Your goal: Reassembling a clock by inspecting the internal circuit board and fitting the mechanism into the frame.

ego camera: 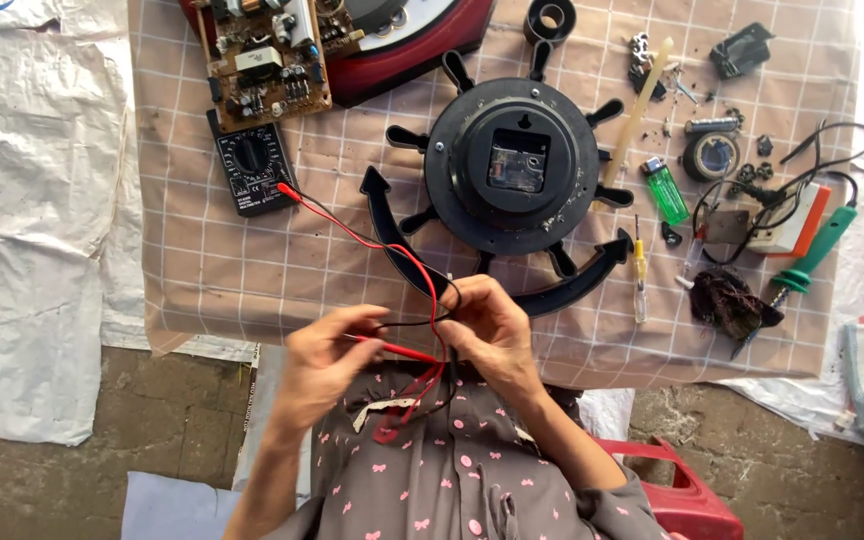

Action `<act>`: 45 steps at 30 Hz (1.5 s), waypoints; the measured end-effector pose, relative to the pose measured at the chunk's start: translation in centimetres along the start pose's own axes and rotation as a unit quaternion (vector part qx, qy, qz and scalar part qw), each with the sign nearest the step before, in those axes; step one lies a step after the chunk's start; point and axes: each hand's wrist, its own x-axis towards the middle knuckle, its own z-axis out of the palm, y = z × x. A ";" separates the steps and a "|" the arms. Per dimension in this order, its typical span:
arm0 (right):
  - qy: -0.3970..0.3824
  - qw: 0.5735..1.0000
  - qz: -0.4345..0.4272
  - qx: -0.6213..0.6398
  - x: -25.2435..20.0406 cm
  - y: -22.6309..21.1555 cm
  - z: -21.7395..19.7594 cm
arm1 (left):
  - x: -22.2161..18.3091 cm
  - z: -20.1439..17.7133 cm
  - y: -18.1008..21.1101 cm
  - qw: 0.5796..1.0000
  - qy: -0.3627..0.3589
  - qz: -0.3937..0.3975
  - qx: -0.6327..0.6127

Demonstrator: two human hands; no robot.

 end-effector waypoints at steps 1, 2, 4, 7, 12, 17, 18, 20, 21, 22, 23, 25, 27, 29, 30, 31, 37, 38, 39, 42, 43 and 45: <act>0.001 1.000 -0.001 0.001 -0.3 -0.2 -0.6 | -0.3 -0.4 0.4 1.000 -0.001 0.000 0.001; 0.013 1.000 0.006 -0.021 -0.7 -0.4 -1.2 | -0.7 -0.9 0.7 0.999 0.034 0.016 0.019; 0.025 0.999 0.013 -0.042 -1.1 -1.7 -1.6 | -1.4 -1.1 2.2 0.996 0.069 0.032 0.039; 0.078 0.995 -0.031 -0.049 -1.6 -4.2 -2.1 | -1.7 -0.6 4.9 0.908 0.134 0.218 0.331; 0.181 0.981 0.040 0.050 -3.7 -6.6 -5.6 | -1.6 -0.2 8.9 0.744 0.156 0.444 0.475; 0.192 0.969 -0.091 0.125 -6.0 -6.8 -9.3 | -1.2 1.7 12.5 0.769 0.120 0.468 0.419; 0.194 0.962 -0.128 0.142 -6.7 -6.6 -10.5 | -1.2 2.2 13.2 0.806 0.096 0.461 0.359; 0.230 0.949 -0.154 0.148 -7.4 -7.6 -11.0 | -0.4 2.1 14.5 0.797 0.022 0.506 0.329; 0.261 0.936 -0.177 0.154 -7.8 -8.2 -11.3 | -0.1 2.1 15.3 0.783 -0.047 0.544 0.299; 0.265 0.935 -0.181 0.154 -8.0 -8.6 -11.6 | 0.1 2.8 15.2 0.781 -0.052 0.546 0.297; 0.297 0.927 -0.187 0.130 -8.3 -9.0 -11.9 | 0.3 3.5 15.1 0.803 -0.048 0.545 0.237; 0.334 0.916 -0.197 0.104 -9.0 -9.4 -12.4 | 0.4 4.9 15.0 0.821 -0.051 0.541 0.173; 0.326 0.913 -0.215 0.118 -9.6 -9.4 -13.0 | 0.4 6.2 14.9 0.882 -0.040 0.458 0.100; 0.346 0.907 -0.227 0.074 -9.4 -9.4 -12.9 | 1.2 6.9 15.3 0.881 -0.056 0.459 0.096; 0.358 0.903 -0.236 0.033 -9.3 -9.5 -12.9 | 1.6 7.3 15.4 0.880 -0.064 0.460 0.094; 0.361 0.901 -0.238 0.032 -9.2 -9.8 -12.7 | 1.8 7.7 15.7 0.880 -0.067 0.461 0.093; 0.361 0.889 -0.225 0.168 -8.8 -9.2 -12.6 | 4.2 9.8 16.6 0.847 -0.127 0.501 0.127; 0.365 0.885 -0.218 0.190 -8.9 -9.0 -12.8 | 4.6 10.1 16.5 0.849 -0.127 0.495 0.133; 0.369 0.880 -0.212 0.211 -9.1 -8.8 -12.9 | 5.1 10.3 16.5 0.852 -0.127 0.489 0.139; 0.329 0.870 -0.236 0.282 -9.6 -8.5 -14.2 | 6.8 10.2 15.2 0.886 -0.089 0.431 0.149; 0.330 0.870 -0.237 0.281 -9.7 -8.4 -14.4 | 7.0 10.4 15.0 0.886 -0.090 0.430 0.148; 0.298 0.859 -0.246 0.335 -9.7 -8.2 -14.9 | 7.4 10.6 14.6 0.929 -0.095 0.351 0.070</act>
